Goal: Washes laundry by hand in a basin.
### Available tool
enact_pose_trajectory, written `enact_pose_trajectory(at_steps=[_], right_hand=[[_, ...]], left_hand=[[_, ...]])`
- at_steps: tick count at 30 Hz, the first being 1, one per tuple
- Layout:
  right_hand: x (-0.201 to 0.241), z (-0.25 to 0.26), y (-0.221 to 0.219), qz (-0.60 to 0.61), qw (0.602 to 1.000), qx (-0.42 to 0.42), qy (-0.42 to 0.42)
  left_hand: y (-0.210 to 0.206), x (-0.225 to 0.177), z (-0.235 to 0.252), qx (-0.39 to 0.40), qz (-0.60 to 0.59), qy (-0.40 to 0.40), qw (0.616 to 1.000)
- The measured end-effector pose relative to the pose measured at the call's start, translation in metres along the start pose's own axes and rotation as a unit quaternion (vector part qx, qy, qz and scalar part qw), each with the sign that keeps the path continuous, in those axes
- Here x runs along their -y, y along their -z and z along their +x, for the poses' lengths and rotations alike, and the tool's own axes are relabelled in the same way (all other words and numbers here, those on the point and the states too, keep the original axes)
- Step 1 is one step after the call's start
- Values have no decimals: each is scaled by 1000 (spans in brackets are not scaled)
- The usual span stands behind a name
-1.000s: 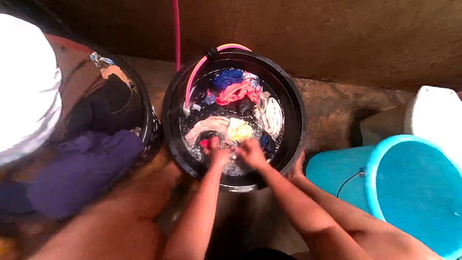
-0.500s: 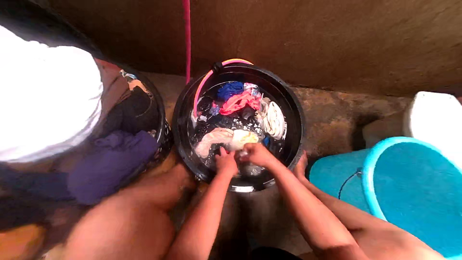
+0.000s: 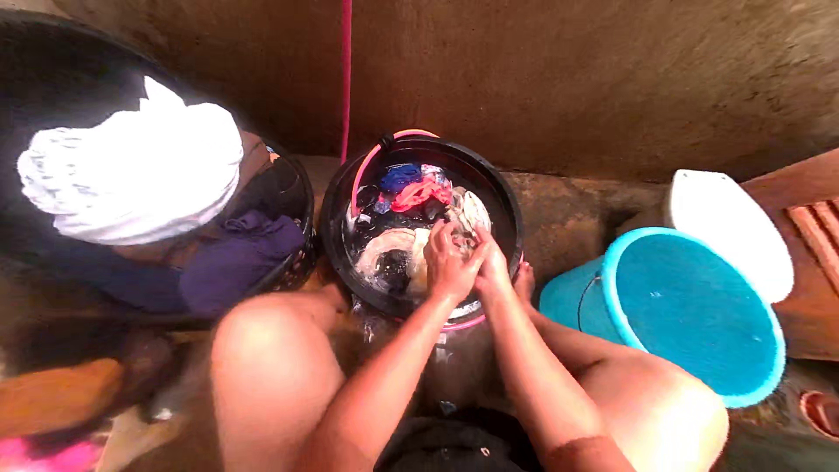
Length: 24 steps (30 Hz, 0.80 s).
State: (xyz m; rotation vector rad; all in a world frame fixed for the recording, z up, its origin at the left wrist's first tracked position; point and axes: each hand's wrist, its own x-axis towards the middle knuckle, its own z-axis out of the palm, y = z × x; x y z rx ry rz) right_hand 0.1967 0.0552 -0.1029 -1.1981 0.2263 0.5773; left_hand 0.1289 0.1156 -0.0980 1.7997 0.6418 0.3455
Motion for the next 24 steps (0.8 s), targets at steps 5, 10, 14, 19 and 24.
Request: enact_pose_trajectory(at_steps=[5, 10, 14, 19, 24], right_hand=[[-12, -4, -34, -146, 984, -50, 86], [-16, 5, -25, -214, 969, -47, 117], [-21, 12, -13, -272, 954, -60, 114], [60, 7, 14, -365, 919, -136, 59], [220, -2, 158, -414, 839, -228, 270]], left_hand=[[-3, 9, 15, -62, -58, 73, 994], [-9, 12, 18, -64, -62, 92, 992], [-13, 21, 24, 10, -84, 105, 991], [0, 28, 47, 138, -207, 155, 956], [28, 68, 59, 107, -174, 258, 944]])
